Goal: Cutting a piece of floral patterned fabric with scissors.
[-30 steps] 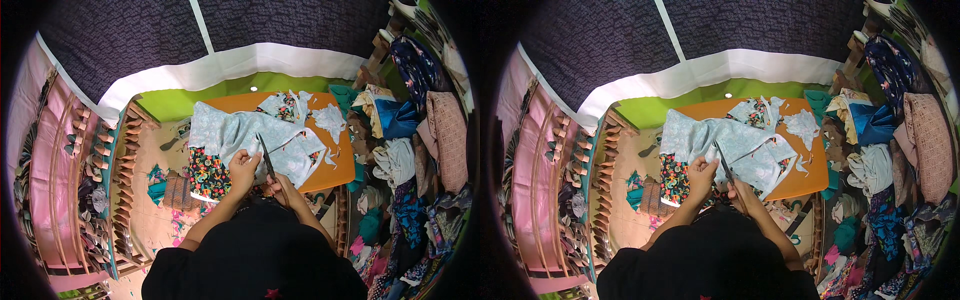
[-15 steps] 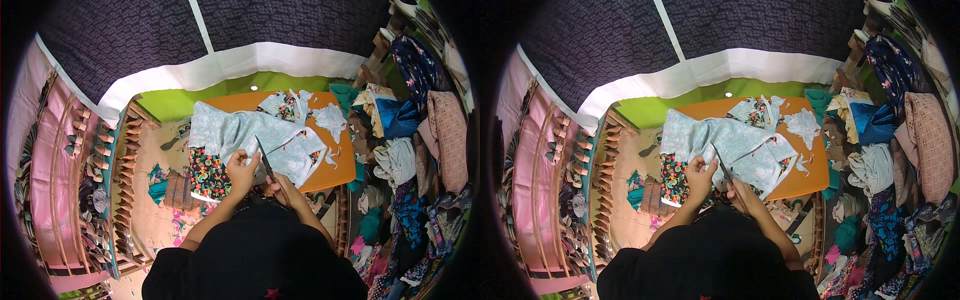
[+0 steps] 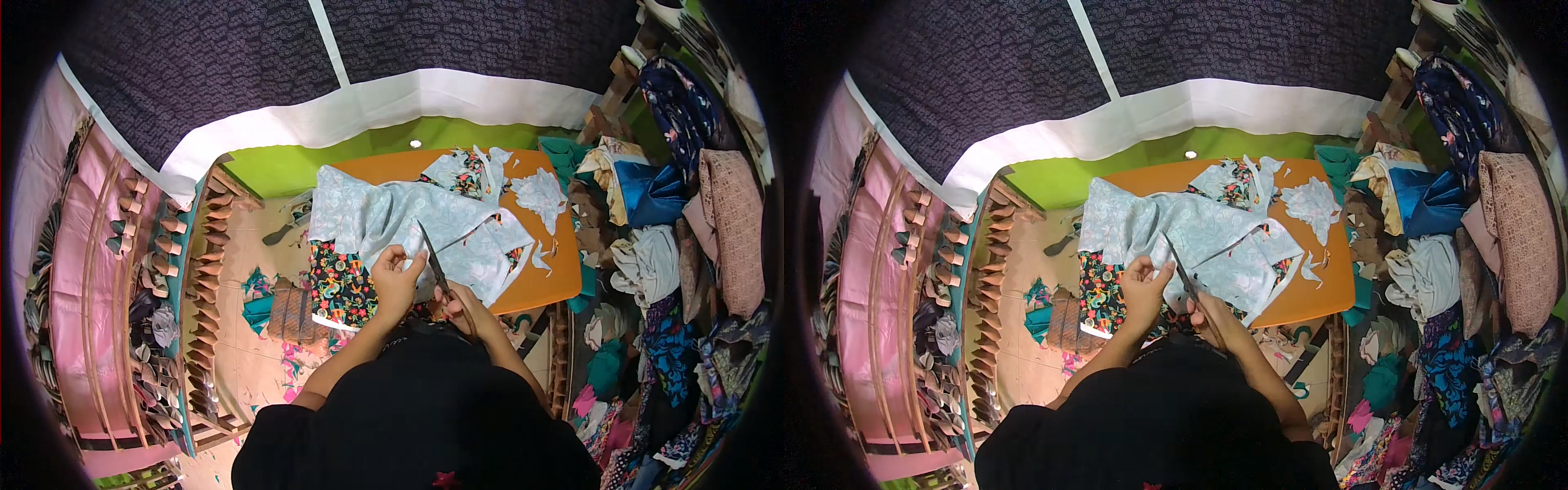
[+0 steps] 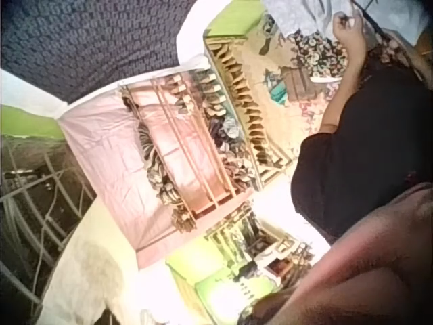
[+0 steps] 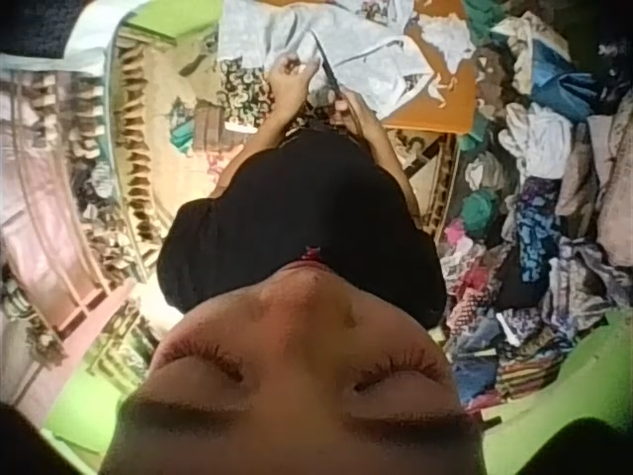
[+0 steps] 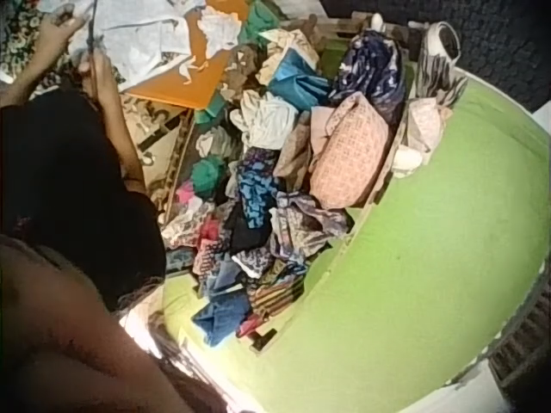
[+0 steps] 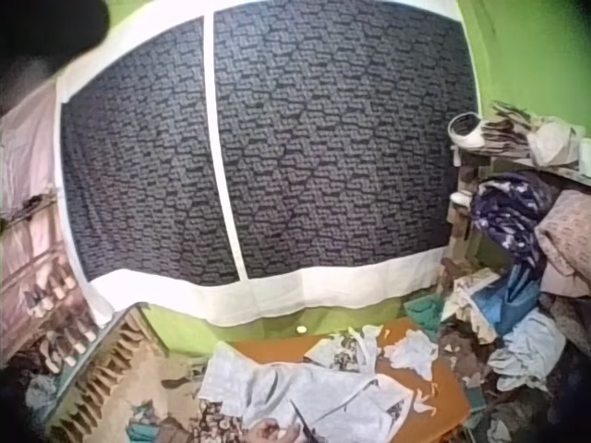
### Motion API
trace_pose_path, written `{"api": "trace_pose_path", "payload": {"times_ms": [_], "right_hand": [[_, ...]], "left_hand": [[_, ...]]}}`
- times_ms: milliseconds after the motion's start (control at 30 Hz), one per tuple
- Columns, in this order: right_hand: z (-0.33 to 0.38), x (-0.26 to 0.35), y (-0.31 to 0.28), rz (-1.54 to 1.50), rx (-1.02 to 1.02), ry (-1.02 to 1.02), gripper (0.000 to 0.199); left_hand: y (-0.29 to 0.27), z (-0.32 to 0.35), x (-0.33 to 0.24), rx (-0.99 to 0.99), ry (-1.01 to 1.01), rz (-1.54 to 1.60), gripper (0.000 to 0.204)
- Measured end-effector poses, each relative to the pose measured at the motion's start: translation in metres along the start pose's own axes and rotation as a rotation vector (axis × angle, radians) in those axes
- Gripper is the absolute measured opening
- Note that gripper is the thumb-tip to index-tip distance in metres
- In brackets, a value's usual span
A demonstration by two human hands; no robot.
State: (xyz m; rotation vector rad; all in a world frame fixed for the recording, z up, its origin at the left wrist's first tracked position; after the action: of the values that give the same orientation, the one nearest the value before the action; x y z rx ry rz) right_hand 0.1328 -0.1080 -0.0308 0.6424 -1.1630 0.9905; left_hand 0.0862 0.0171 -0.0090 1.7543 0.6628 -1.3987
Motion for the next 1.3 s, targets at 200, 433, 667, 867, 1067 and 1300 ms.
{"api": "trace_pose_path", "payload": {"times_ms": [200, 433, 667, 867, 1067, 1300], "right_hand": [[-0.004, -0.017, -0.003, 0.036, -0.045, -0.072, 0.076], [-0.009, -0.023, -0.001, 0.073, -0.034, -0.007, 0.075], [-0.002, -0.002, -0.003, 0.058, -0.053, -0.026, 0.076], [-0.003, -0.005, -0.006, 0.067, -0.077, -0.048, 0.078], [-0.002, 0.001, -0.009, 0.108, -0.072, -0.04, 0.08], [-0.002, -0.003, -0.009, 0.097, -0.018, 0.022, 0.079]], "left_hand": [[0.002, -0.002, -0.002, 0.007, 0.008, -0.001, 0.019], [0.003, -0.003, -0.006, 0.023, -0.002, -0.017, 0.019], [0.004, -0.002, 0.0, 0.021, -0.038, 0.022, 0.018], [0.005, 0.0, 0.004, 0.042, -0.082, 0.016, 0.016], [0.006, 0.001, 0.004, 0.03, -0.122, 0.06, 0.016], [0.017, 0.004, 0.005, 0.093, -0.252, 0.151, 0.01]]}}
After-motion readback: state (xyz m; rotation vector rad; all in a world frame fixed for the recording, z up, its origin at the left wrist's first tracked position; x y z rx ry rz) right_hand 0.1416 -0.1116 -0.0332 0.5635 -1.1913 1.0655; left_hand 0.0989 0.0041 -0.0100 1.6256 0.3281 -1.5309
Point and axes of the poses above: each hand's wrist, its own z-axis away from the middle knuckle, its own y-axis out of the palm, x = y × z, the point moved 10 cm from there along -z, towards the middle knuckle, and after that the axes turned 7 degrees about y, right-handed, at the moved point
